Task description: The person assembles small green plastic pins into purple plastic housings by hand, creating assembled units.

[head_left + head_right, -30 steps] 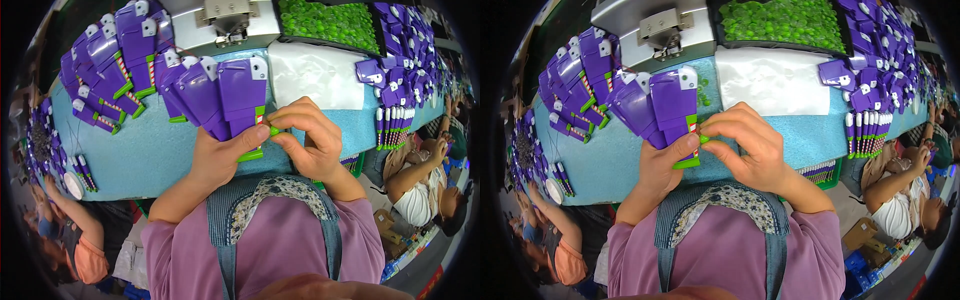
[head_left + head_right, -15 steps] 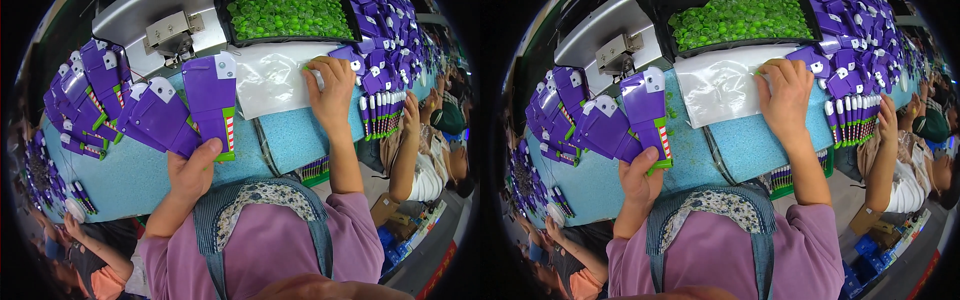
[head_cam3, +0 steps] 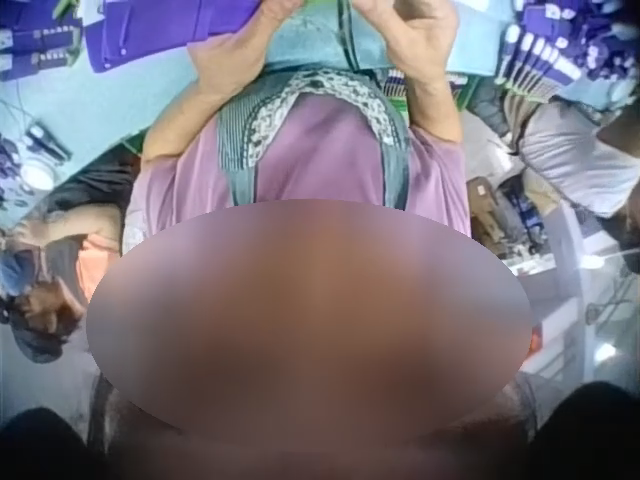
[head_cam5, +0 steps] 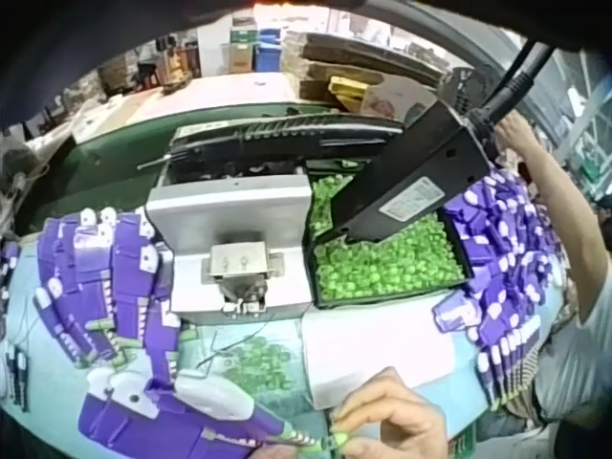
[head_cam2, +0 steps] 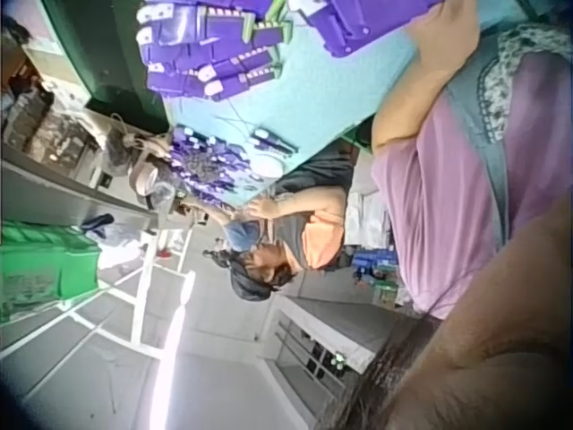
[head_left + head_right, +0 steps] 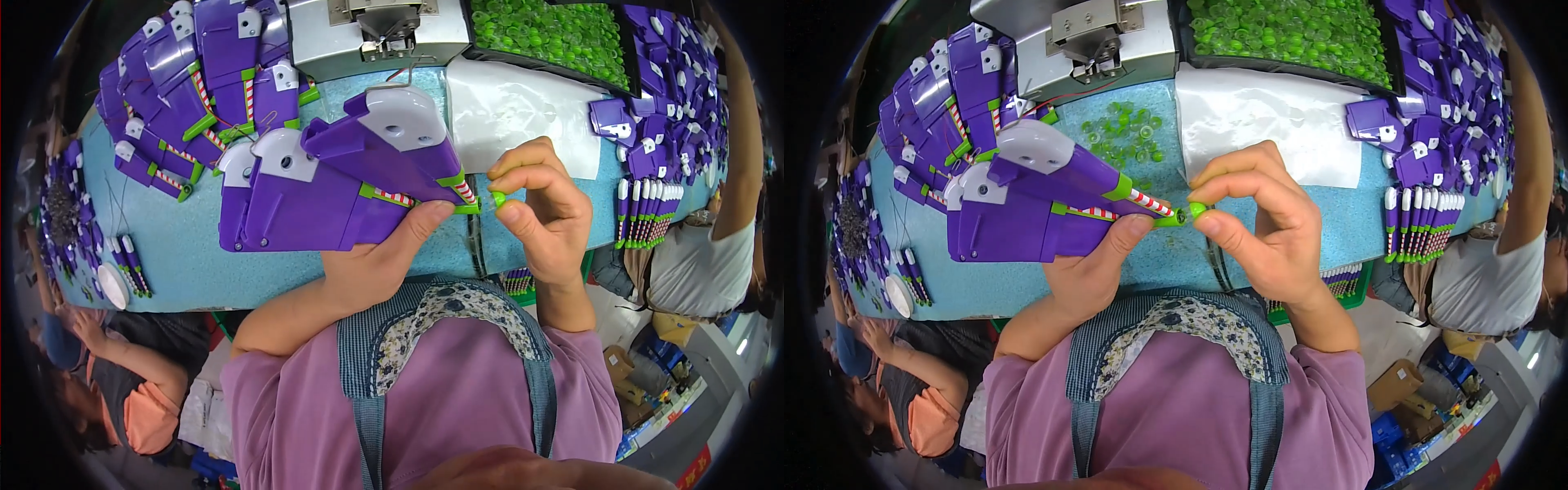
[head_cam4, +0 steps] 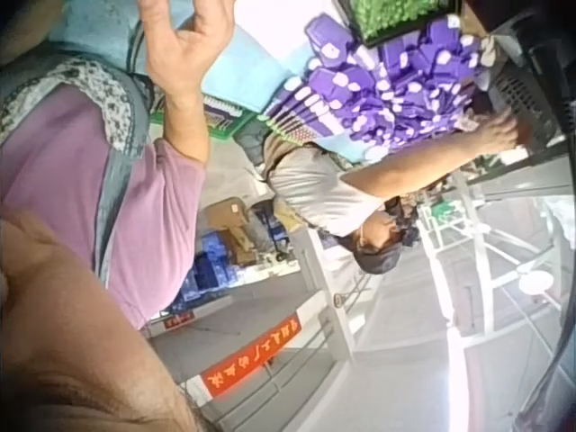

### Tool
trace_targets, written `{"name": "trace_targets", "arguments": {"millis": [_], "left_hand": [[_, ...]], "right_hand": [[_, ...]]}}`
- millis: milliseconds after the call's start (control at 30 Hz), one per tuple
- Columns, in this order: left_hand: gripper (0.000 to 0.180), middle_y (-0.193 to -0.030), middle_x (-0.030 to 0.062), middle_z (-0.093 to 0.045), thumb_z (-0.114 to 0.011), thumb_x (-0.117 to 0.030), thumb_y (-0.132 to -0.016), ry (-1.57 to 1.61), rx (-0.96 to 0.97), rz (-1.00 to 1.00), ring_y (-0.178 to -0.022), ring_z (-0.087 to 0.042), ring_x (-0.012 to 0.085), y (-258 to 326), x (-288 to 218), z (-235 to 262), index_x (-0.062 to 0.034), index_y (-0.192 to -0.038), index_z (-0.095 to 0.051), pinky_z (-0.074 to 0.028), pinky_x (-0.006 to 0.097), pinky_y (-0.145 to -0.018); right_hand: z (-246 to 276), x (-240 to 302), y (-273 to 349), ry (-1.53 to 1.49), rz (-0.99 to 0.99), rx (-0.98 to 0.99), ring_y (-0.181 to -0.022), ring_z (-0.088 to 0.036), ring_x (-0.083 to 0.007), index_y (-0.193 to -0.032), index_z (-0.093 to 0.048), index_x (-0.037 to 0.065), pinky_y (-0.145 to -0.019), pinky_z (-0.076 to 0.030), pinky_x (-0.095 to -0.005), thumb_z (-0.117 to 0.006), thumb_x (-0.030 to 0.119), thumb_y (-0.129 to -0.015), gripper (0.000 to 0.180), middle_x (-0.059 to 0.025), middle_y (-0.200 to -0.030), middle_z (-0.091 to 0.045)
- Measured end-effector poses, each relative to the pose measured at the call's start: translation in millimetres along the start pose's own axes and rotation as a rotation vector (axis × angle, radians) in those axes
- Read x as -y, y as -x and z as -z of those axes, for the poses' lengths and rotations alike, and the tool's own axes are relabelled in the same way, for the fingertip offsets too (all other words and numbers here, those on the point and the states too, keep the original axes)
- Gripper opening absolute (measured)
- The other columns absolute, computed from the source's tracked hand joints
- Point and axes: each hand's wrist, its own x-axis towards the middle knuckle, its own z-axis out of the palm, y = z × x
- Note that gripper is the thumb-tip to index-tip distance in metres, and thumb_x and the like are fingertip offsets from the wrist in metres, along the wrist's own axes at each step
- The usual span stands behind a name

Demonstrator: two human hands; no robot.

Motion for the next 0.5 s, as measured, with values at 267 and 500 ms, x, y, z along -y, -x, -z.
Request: {"name": "trace_targets", "arguments": {"millis": [267,500], "left_hand": [[0.018,-0.093,0.0045,-0.066,-0.068,-0.005,-0.086,-0.147,0.009,-0.03,-0.083,-0.061,0.0119,0.1,-3.8,1.4,0.0008,-0.102,-0.064,-0.049,0.025,-0.073],[0.022,-0.095,0.0073,-0.065,-0.065,0.006,-0.082,0.029,-0.027,0.128,-0.086,-0.062,0.0143,-0.2,-0.4,9.7,0.0016,-0.104,-0.062,-0.05,0.029,-0.075]], "right_hand": [[-7.8,-4.2,1.5,0.132,0.041,0.026,-0.083,-0.053,-0.0181,-0.085,-0.067,0.002,-0.076,-0.042,-0.0292,-0.075,0.006,-0.075,0.013,-0.0083,-0.09,-0.064],[-13.0,-16.9,-4.1,-0.104,-0.122,0.08,-0.076,-0.058,-0.0156,-0.082,-0.066,0.001,-0.069,-0.045,-0.0261,-0.073,0.002,-0.075,0.01,-0.0075,-0.084,-0.064]]}}
